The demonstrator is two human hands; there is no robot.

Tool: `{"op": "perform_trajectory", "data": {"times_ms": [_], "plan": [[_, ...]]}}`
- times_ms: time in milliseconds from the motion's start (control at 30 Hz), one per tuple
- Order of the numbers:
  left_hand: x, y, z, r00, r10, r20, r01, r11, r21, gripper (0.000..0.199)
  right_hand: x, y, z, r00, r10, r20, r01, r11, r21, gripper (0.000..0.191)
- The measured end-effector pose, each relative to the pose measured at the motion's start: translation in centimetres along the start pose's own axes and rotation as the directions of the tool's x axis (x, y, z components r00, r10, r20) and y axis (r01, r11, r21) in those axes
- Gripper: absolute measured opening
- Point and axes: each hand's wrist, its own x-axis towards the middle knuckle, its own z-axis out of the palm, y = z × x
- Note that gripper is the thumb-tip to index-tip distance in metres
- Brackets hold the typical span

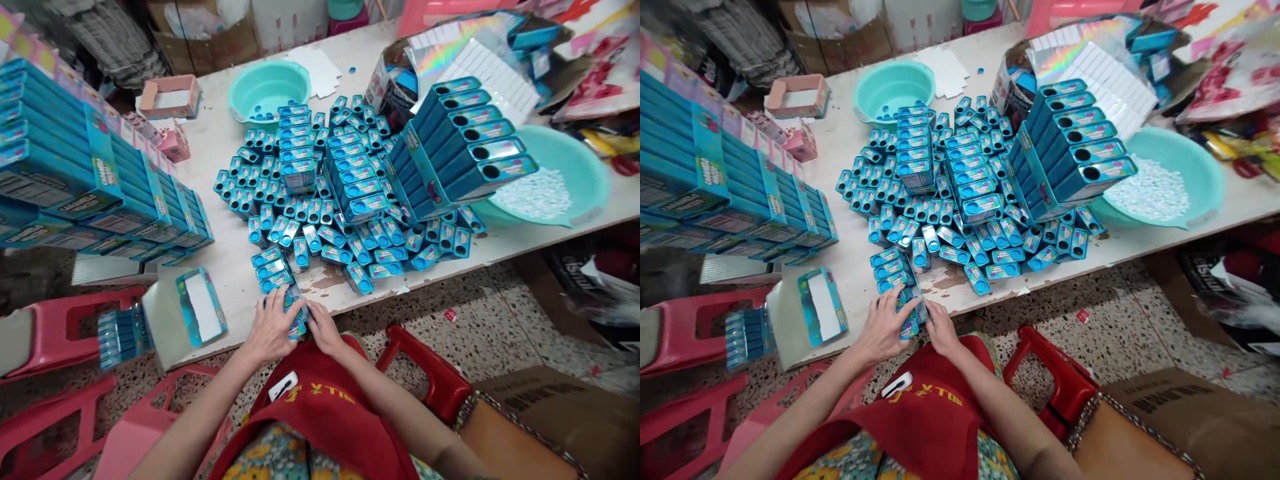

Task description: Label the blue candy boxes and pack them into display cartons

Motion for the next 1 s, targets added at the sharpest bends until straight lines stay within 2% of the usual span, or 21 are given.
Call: {"op": "perform_trajectory", "data": {"times_ms": [133,233,400,467,533,567,600,633,667,700,733,767,833,867,967,1000], "plan": [[1.0,-0.2,0.3,0.993,0.107,0.052,-0.110,0.992,0.056,0.080,-0.2,0.2,0.6,0.999,-0.010,-0.050,0.008,1.000,-0.025,0.052],[1.7,-0.3,0.9,0.982,0.173,0.074,-0.177,0.982,0.063,0.082,-0.2,0.3,0.6,0.999,0.004,-0.035,-0.005,1.000,-0.021,0.053],[0.7,-1.0,2.2,0.981,0.185,0.049,-0.189,0.977,0.097,0.083,-0.1,-0.2,-0.6,1.000,0.023,0.020,-0.023,0.999,0.045,0.053],[-0.3,-1.3,2.4,0.980,0.199,-0.008,-0.198,0.978,0.068,0.080,0.1,-1.0,-1.3,0.996,0.093,0.012,-0.093,0.988,0.125,0.051],[-1.2,-1.6,2.7,0.976,0.145,-0.161,-0.151,0.988,-0.027,0.080,0.8,-2.1,-1.8,0.985,0.173,-0.021,-0.164,0.961,0.223,0.051],[-1.4,-1.7,3.1,0.963,0.044,-0.266,-0.078,0.990,-0.118,0.080,1.2,-2.8,-1.9,0.979,0.200,-0.034,-0.185,0.947,0.264,0.053],[-1.4,-1.8,3.7,0.930,-0.110,-0.350,0.022,0.969,-0.246,0.080,1.8,-3.4,-1.8,0.975,0.218,-0.032,-0.199,0.935,0.295,0.056],[-1.2,-1.8,4.4,0.874,-0.294,-0.387,0.127,0.907,-0.402,0.079,2.4,-4.0,-1.5,0.973,0.228,-0.023,-0.210,0.926,0.315,0.060],[-0.9,-1.8,5.3,0.809,-0.464,-0.361,0.210,0.802,-0.559,0.078,3.0,-4.5,-1.2,0.972,0.236,-0.008,-0.221,0.920,0.324,0.064],[-0.5,-1.8,6.1,0.758,-0.585,-0.288,0.261,0.676,-0.689,0.077,3.6,-4.9,-0.8,0.971,0.240,0.012,-0.231,0.917,0.326,0.066],[-0.1,-1.8,6.9,0.733,-0.650,-0.199,0.278,0.554,-0.785,0.076,4.1,-5.1,-0.4,0.970,0.240,0.035,-0.238,0.914,0.328,0.068],[0.3,-1.9,7.6,0.729,-0.674,-0.122,0.273,0.449,-0.851,0.077,4.5,-5.2,0.0,0.970,0.234,0.060,-0.240,0.912,0.334,0.068],[0.8,-2.2,8.4,0.725,-0.688,-0.042,0.221,0.290,-0.931,0.080,5.0,-4.9,0.3,0.968,0.233,0.095,-0.251,0.897,0.365,0.069],[1.0,-2.5,8.5,0.709,-0.705,-0.025,0.189,0.224,-0.956,0.081,5.1,-4.7,0.4,0.961,0.255,0.104,-0.275,0.879,0.390,0.070],[1.5,-3.4,8.5,0.625,-0.780,0.023,0.075,0.030,-0.997,0.079,5.6,-4.1,0.5,0.934,0.341,0.106,-0.349,0.810,0.470,0.075],[1.9,-3.6,8.4,0.625,-0.778,0.063,0.039,-0.049,-0.998,0.078,5.9,-4.0,0.6,0.932,0.346,0.109,-0.354,0.799,0.486,0.076]]}}
